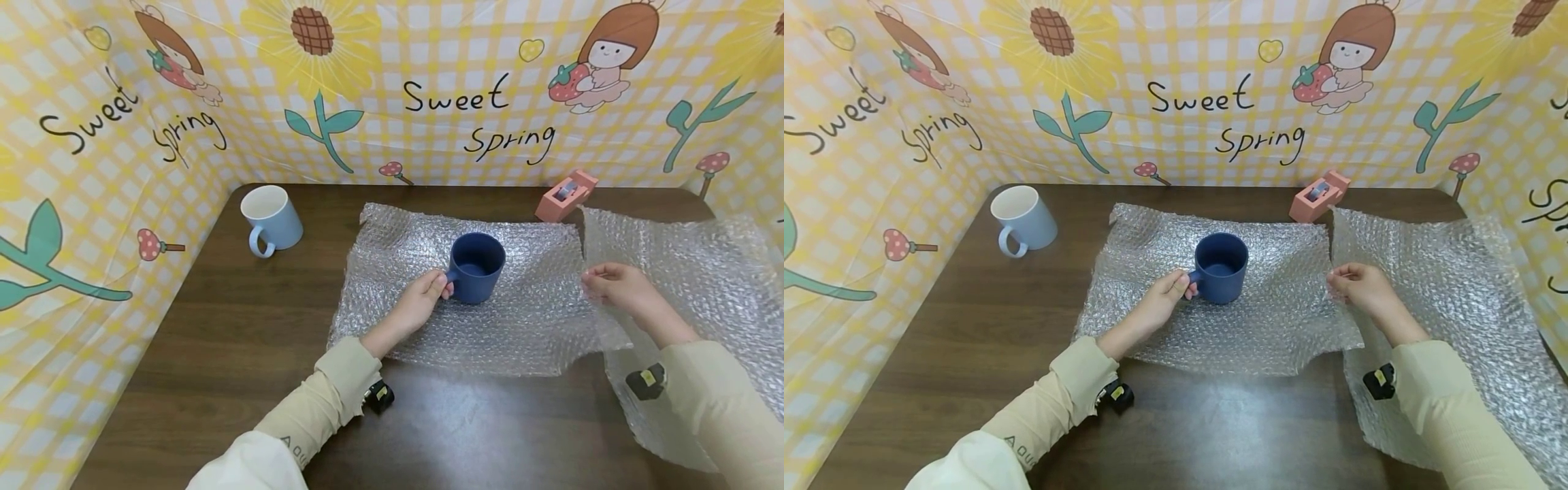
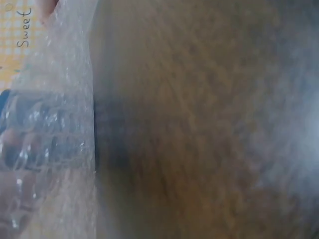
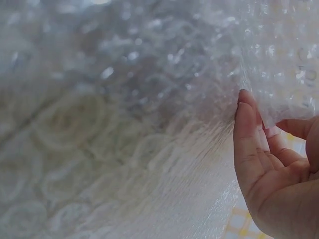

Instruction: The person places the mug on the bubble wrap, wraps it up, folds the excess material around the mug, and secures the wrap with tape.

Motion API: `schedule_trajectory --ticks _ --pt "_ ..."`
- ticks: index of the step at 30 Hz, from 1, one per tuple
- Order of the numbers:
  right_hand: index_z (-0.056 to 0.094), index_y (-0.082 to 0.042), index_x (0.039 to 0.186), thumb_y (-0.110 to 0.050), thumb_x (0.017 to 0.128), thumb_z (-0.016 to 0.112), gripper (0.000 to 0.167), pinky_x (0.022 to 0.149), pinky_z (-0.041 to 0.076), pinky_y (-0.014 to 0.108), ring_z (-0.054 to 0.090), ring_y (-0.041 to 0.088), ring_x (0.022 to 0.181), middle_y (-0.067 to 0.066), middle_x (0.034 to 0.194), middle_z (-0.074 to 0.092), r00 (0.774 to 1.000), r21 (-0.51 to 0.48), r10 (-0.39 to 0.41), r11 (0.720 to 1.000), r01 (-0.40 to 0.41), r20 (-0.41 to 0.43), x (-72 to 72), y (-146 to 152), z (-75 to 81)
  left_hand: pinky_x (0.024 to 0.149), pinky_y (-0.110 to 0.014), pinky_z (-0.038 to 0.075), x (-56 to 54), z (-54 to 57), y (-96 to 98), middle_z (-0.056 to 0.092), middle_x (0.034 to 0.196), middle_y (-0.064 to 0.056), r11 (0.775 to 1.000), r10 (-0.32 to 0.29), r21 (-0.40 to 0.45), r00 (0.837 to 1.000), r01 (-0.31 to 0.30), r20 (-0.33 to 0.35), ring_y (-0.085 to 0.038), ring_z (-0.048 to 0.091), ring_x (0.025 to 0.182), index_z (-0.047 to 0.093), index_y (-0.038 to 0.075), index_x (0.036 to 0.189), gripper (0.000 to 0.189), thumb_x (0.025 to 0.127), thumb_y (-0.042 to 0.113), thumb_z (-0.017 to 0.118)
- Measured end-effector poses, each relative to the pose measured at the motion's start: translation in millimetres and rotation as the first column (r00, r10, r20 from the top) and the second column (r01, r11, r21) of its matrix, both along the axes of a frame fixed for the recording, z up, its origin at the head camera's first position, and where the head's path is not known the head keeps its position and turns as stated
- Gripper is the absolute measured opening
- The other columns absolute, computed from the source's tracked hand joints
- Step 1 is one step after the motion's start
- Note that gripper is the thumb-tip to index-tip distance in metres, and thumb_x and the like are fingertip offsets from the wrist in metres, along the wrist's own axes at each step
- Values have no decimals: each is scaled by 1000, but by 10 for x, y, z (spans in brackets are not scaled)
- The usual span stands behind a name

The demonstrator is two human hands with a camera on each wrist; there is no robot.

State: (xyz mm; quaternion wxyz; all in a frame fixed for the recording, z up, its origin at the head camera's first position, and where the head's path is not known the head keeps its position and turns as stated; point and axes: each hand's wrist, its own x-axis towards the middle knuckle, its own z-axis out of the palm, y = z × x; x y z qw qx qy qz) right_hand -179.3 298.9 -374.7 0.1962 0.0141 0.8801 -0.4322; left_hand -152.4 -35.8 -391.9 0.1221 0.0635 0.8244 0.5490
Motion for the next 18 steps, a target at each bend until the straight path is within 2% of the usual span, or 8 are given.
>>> schedule_trajectory --ticks 4,9,11,14,16,18 --pt "46 18 117 -20 100 44 41 65 50 14 56 -10 69 -21 77 62 1000 -13 -3 1000 3 4 1 2 0 93 -34 46 -15 19 -28 67 101 -17 999 -35 -18 999 35 9 -27 60 102 61 0 102 32 104 21 37" --pt "45 16 120 -23 101 43 44 66 50 16 55 -8 70 -22 78 58 1000 -2 8 1000 -8 17 5 10 18 98 -40 47 -39 133 -88 68 113 -15 987 -86 -133 996 89 26 -28 62 111 60 2 120 36 104 26 38" --pt "44 16 122 -25 101 41 46 67 50 16 54 -7 71 -18 81 59 999 8 32 999 -33 28 9 18 25 99 -41 47 -57 205 -133 66 119 -15 978 -85 -189 996 88 23 -28 61 114 57 3 127 38 103 28 40" --pt "46 15 124 -28 102 40 49 70 50 19 55 -4 75 -6 89 66 996 36 84 996 -85 41 18 29 32 100 -42 47 -106 313 -242 62 126 -15 970 -53 -238 999 49 -12 -29 59 115 54 4 131 38 101 26 45" --pt "48 16 125 -30 102 39 51 75 51 25 57 1 82 10 97 70 991 51 122 991 -124 47 27 34 34 100 -42 46 -142 376 -348 61 128 -15 968 -20 -250 999 12 -30 -30 58 116 53 4 131 37 100 22 47" --pt "49 14 127 -32 102 38 54 83 52 38 63 15 93 24 112 66 985 63 159 985 -163 64 35 45 41 102 -44 45 -181 422 -474 57 132 -17 964 20 -264 999 -32 -49 -31 55 120 53 4 131 36 98 17 49"
